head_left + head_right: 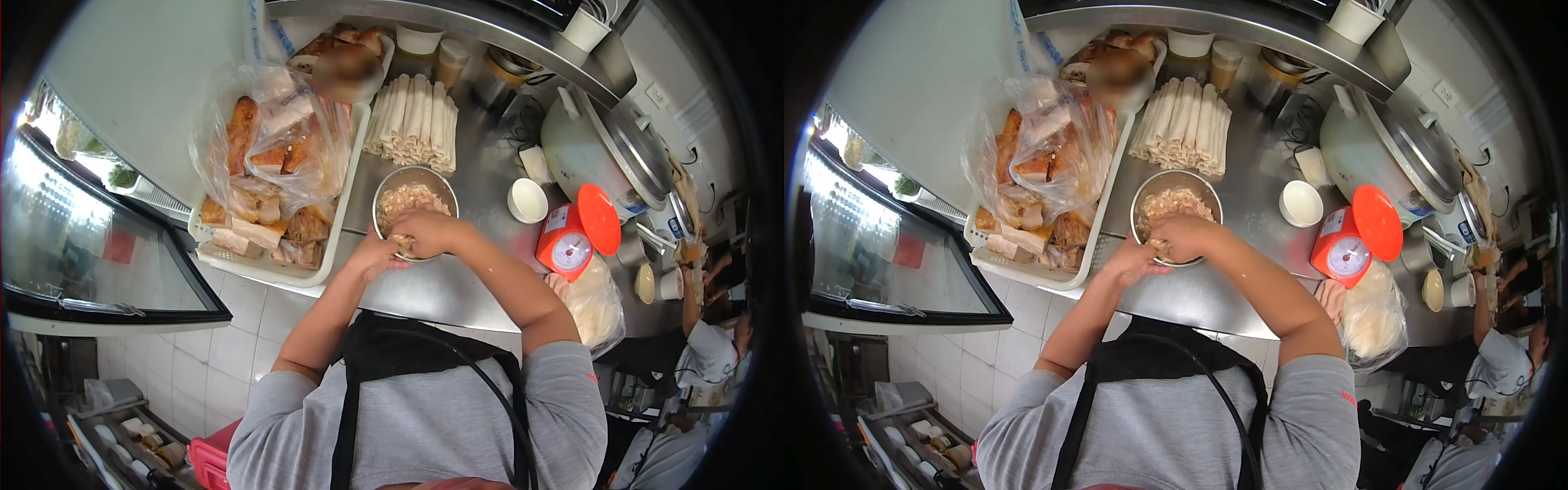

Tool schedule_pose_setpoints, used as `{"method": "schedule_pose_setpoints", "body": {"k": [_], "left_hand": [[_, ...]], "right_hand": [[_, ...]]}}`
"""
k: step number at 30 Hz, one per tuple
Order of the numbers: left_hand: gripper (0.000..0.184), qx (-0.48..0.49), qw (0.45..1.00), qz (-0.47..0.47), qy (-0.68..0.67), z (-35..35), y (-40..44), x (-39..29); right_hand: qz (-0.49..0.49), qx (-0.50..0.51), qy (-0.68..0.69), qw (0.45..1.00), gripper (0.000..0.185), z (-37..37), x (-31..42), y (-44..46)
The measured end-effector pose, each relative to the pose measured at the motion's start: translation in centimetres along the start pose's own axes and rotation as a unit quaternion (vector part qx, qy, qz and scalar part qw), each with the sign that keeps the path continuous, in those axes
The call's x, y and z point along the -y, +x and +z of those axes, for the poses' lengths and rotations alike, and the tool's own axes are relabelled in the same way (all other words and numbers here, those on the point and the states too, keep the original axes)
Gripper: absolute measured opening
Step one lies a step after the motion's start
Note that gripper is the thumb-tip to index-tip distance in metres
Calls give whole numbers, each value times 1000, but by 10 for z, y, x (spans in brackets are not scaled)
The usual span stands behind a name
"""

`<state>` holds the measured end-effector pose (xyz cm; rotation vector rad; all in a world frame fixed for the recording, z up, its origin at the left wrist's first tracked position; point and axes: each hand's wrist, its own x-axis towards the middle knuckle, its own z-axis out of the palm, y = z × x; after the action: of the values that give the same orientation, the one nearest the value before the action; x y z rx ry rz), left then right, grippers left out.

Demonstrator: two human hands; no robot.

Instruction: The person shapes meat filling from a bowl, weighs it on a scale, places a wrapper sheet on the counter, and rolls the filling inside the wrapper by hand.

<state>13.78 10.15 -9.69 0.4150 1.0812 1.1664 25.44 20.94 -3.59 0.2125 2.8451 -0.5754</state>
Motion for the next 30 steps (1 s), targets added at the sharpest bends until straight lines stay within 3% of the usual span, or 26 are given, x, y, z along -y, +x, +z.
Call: {"method": "schedule_pose_setpoints", "body": {"k": [3,6,9,12,16,21,24,27,30], "left_hand": [[77,56,996,3,-74,-10,10,11],[59,-8,999,-12,-42,5,-8,2],[47,65,974,-105,-191,-20,5,-10],[42,-17,995,-92,-27,-21,21,-5],[40,-43,998,-40,35,-3,12,-5],[39,-27,999,-36,-15,6,15,0],[41,-7,995,-59,-80,-3,22,9],[39,49,977,-106,-181,-11,25,6],[38,99,957,-134,-236,-24,31,2]], "right_hand": [[-9,-189,47,981,41,14,-19,-26],[291,-195,-3,937,47,0,6,-49],[361,-131,-19,923,43,2,2,-46],[342,-126,-55,929,34,0,-12,-30],[307,-171,-62,934,25,-17,-17,-13],[257,-201,-35,945,22,2,-21,34],[153,-144,33,977,20,15,-26,36],[107,-151,-4,983,23,-4,-6,17],[58,-105,-69,990,23,22,-4,12]]}}
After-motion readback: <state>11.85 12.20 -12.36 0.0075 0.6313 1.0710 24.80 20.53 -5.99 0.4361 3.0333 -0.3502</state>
